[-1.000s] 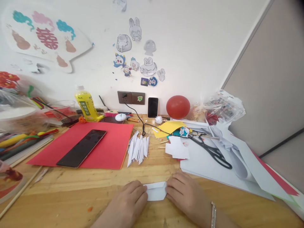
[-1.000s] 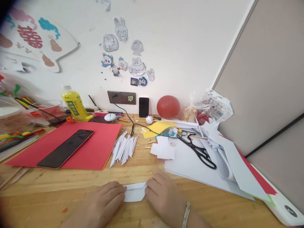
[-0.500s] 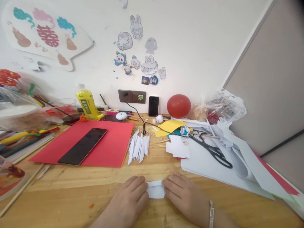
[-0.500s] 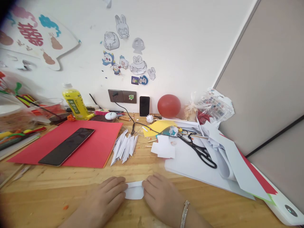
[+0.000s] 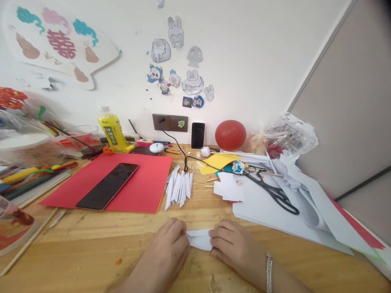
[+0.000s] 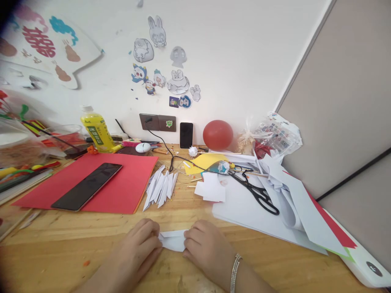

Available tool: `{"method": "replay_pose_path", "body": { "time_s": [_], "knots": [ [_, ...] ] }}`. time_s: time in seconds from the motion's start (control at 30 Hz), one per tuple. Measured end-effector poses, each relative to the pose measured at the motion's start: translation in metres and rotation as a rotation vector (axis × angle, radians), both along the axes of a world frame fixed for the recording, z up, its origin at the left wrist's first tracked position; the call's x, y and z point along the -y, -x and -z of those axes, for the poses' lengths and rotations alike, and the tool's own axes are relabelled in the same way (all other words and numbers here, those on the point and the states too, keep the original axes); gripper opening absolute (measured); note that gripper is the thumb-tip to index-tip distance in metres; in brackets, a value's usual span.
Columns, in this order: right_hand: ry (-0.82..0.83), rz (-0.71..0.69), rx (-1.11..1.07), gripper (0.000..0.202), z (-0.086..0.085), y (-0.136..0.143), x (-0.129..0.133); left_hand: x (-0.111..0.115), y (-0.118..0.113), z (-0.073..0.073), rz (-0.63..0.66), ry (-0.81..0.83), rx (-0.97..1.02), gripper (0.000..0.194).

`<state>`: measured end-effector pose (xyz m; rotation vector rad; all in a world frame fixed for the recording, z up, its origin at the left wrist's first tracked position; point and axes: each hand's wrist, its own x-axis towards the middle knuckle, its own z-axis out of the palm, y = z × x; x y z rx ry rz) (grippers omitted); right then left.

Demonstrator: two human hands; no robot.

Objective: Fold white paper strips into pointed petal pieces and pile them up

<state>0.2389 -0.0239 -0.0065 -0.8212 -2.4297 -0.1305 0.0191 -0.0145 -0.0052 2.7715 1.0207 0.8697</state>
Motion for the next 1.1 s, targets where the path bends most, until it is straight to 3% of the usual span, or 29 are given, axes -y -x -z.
{"method": "replay_pose_path", "body": {
  "time_s": [0.2, 0.4, 0.7, 0.93, 1.1],
  "knots": [
    [0.193, 0.042, -0.175, 0.019, 0.002, 0.000, 0.001, 0.000, -0.001, 0.003, -0.047, 0.070, 0.048, 0.025],
    [0.325, 0.198, -0.201, 0.018, 0.006, 0.003, 0.000, 0.001, -0.004, 0.006, -0.126, 0.155, 0.052, 0.022],
    [0.341, 0.285, -0.190, 0.020, 0.004, 0.008, 0.002, -0.003, -0.010, 0.015, -0.206, 0.045, -0.107, 0.025],
    [0.358, 0.298, -0.216, 0.022, 0.008, 0.011, 0.001, -0.002, -0.004, 0.002, -0.152, 0.163, -0.051, 0.020],
    [0.371, 0.297, -0.241, 0.022, 0.009, 0.011, 0.001, -0.004, -0.003, 0.009, -0.146, 0.059, -0.059, 0.025]
  ]
}}
